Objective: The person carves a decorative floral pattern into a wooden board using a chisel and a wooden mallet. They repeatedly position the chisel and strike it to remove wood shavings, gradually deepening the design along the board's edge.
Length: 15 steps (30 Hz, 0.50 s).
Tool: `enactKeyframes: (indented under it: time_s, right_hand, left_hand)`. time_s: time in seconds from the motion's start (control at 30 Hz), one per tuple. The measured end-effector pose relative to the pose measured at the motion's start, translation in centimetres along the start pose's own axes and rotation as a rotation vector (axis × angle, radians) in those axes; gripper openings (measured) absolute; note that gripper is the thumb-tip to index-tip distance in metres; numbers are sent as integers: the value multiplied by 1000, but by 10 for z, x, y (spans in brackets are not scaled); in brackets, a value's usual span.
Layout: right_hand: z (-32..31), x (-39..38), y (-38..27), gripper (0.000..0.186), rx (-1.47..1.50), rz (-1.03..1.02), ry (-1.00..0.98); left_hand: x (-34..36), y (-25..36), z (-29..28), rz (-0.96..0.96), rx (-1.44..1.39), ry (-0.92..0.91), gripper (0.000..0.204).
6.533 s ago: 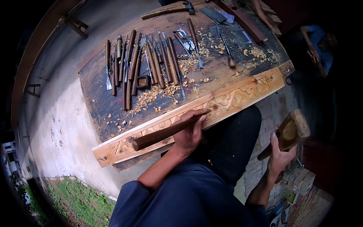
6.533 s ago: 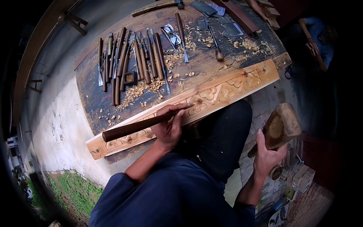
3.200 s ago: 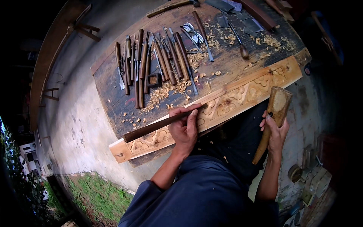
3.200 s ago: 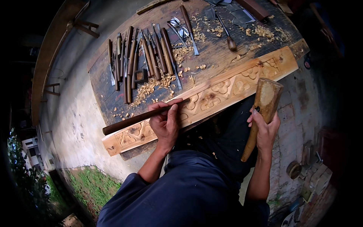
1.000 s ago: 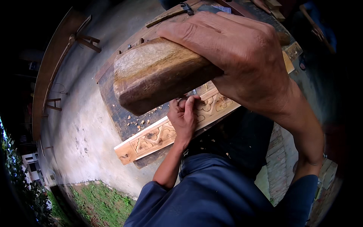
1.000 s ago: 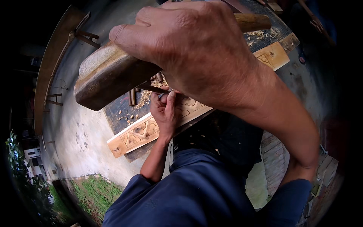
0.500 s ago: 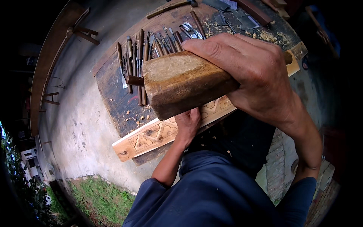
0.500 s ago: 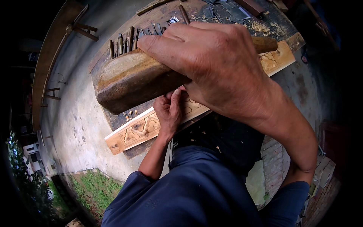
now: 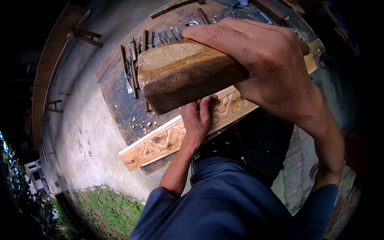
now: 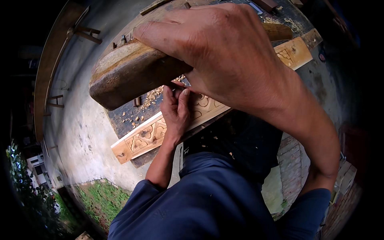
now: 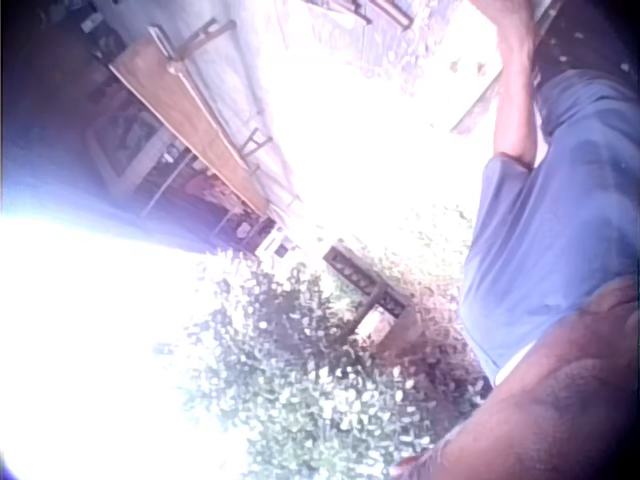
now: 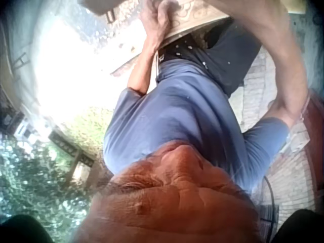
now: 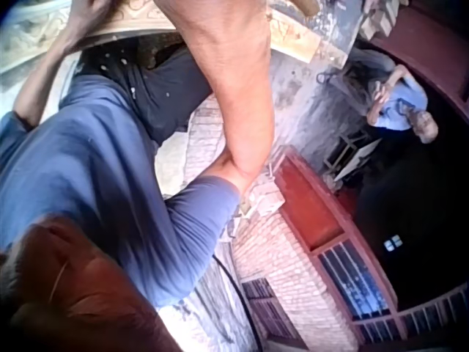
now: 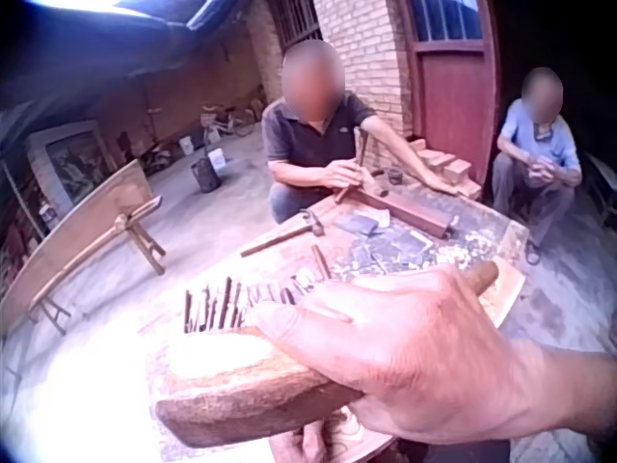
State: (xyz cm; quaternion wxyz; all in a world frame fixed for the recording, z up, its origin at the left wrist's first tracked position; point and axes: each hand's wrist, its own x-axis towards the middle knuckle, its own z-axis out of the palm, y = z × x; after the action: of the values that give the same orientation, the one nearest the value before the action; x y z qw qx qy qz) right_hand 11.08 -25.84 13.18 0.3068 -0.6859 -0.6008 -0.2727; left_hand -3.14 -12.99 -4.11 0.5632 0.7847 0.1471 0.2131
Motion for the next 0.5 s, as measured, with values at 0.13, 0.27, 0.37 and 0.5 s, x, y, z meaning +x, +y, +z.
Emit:
enactKeyframes:
  time_s: [0.13, 0.27, 0.37, 0.5]
  right_hand:
    - [0, 4, 4, 59, -47, 69, -44]
    - [2, 2, 8, 56, -80, 78, -71]
    - [-13, 12, 8, 55, -26, 125, -237]
    - [-9, 8, 20, 55, 84, 29, -93]
  left_hand:
    - [5, -19, 5, 53, -139, 40, 13]
    - [5, -24, 6, 79, -158, 19, 14]
    - [4, -12, 2, 97, -56, 21, 13]
    - [2, -16, 8, 242, 24, 33, 14]
